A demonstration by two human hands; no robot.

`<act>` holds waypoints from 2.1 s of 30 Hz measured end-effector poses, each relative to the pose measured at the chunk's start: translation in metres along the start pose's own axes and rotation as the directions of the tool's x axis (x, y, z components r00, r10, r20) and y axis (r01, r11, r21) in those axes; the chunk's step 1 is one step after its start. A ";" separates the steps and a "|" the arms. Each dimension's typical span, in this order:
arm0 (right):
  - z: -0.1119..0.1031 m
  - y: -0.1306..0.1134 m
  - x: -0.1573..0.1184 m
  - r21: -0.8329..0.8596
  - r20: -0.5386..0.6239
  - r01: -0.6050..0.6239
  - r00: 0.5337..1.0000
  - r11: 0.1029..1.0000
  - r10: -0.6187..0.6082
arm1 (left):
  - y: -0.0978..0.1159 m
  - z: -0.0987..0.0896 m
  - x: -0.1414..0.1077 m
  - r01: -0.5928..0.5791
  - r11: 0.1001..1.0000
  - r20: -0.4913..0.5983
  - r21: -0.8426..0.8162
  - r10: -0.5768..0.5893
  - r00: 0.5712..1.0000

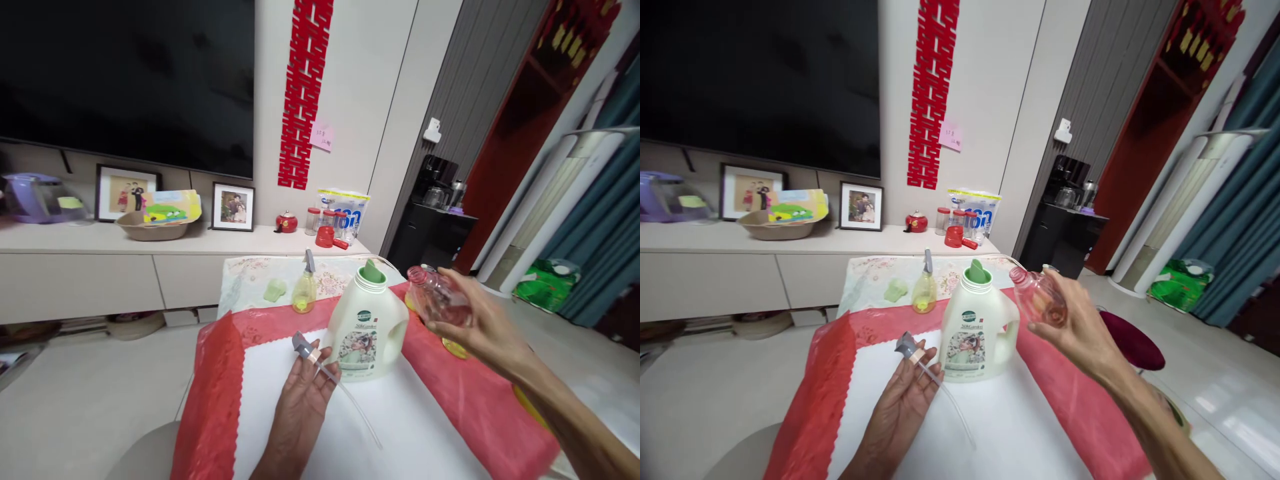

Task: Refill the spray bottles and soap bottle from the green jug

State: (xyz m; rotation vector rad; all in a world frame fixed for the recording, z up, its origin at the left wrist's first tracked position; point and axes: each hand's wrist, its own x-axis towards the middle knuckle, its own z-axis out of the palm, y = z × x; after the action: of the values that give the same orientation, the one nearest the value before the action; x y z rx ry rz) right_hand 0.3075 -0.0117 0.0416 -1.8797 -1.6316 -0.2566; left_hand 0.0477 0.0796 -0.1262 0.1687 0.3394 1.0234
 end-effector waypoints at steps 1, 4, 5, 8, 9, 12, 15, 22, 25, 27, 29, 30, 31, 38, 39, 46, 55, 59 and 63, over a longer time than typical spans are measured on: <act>0.002 0.001 -0.009 0.182 0.075 -0.119 0.991 0.976 0.107 | 0.000 0.000 0.000 -0.005 1.000 0.003 0.005 0.005 1.000; 0.010 0.002 -0.035 0.579 0.307 -0.377 0.922 0.723 0.235 | 0.001 -0.002 0.002 -0.020 1.000 0.010 0.018 0.019 1.000; 0.013 0.003 -0.043 0.646 0.349 -0.417 0.906 0.639 0.239 | 0.001 -0.003 0.002 -0.023 1.000 0.011 0.019 0.023 1.000; 0.023 0.008 -0.066 0.736 0.448 -0.520 0.854 0.434 0.263 | 0.002 -0.005 0.004 -0.038 0.999 0.013 0.019 0.038 0.999; 0.026 0.010 -0.073 0.738 0.481 -0.547 0.837 0.394 0.262 | 0.002 -0.005 0.005 -0.045 0.999 0.011 0.018 0.045 0.999; 0.034 0.018 -0.097 0.657 0.550 -0.597 0.797 0.461 0.249 | 0.004 -0.004 0.005 -0.080 0.997 0.001 0.003 0.080 0.997; 0.041 0.028 -0.122 0.472 0.541 -0.531 0.805 0.703 0.245 | 0.007 -0.001 0.006 -0.119 0.993 -0.024 -0.024 0.118 0.993; 0.054 0.017 -0.155 0.057 0.384 -0.063 0.923 0.996 0.036 | 0.011 0.001 0.009 -0.191 0.979 -0.087 -0.069 0.185 0.979; 0.060 0.005 -0.154 -0.043 0.318 0.061 0.947 0.997 -0.044 | 0.009 0.000 0.008 -0.191 0.981 -0.063 -0.047 0.187 0.980; 0.063 -0.001 -0.152 -0.081 0.280 0.096 0.957 0.992 -0.070 | 0.006 0.000 0.007 -0.182 0.983 -0.026 -0.018 0.181 0.983; 0.066 -0.005 -0.151 -0.099 0.261 0.125 0.961 0.987 -0.096 | 0.005 0.000 0.006 -0.174 0.985 0.016 0.007 0.174 0.985; 0.068 -0.006 -0.150 -0.103 0.251 0.136 0.962 0.985 -0.107 | 0.004 0.000 0.006 -0.172 0.985 0.039 0.016 0.171 0.984; 0.070 -0.008 -0.150 -0.105 0.240 0.146 0.964 0.984 -0.118 | 0.003 0.001 0.005 -0.170 0.985 0.064 0.025 0.169 0.984; 0.088 -0.028 -0.140 -0.102 0.122 0.193 0.976 0.976 -0.180 | -0.007 0.005 -0.004 -0.112 0.986 0.235 0.123 0.081 0.969; 0.090 -0.032 -0.138 -0.089 0.101 0.197 0.977 0.976 -0.188 | -0.008 0.006 -0.005 -0.108 0.985 0.252 0.132 0.072 0.965; 0.105 -0.057 -0.125 0.038 -0.038 0.254 0.967 0.967 -0.252 | -0.011 0.011 -0.010 -0.127 0.981 0.361 0.148 0.067 0.930; 0.111 -0.069 -0.118 0.021 -0.150 0.349 0.928 0.937 -0.342 | -0.009 0.012 -0.010 -0.130 0.986 0.381 0.102 0.082 0.921; 0.113 -0.069 -0.115 0.070 -0.178 0.388 0.911 0.919 -0.372 | -0.007 0.016 -0.013 -0.126 0.986 0.362 0.106 0.080 0.929; 0.119 -0.068 -0.112 0.148 -0.198 0.358 0.924 0.922 -0.327 | -0.006 0.016 -0.017 -0.102 0.987 0.371 0.128 0.048 0.927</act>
State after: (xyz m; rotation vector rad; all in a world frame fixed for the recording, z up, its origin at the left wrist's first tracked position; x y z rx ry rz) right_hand 0.1892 -0.0338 -0.0890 -1.3896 -1.7942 -0.3899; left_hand 0.0505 0.0622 -0.1096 0.5020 0.0649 1.0191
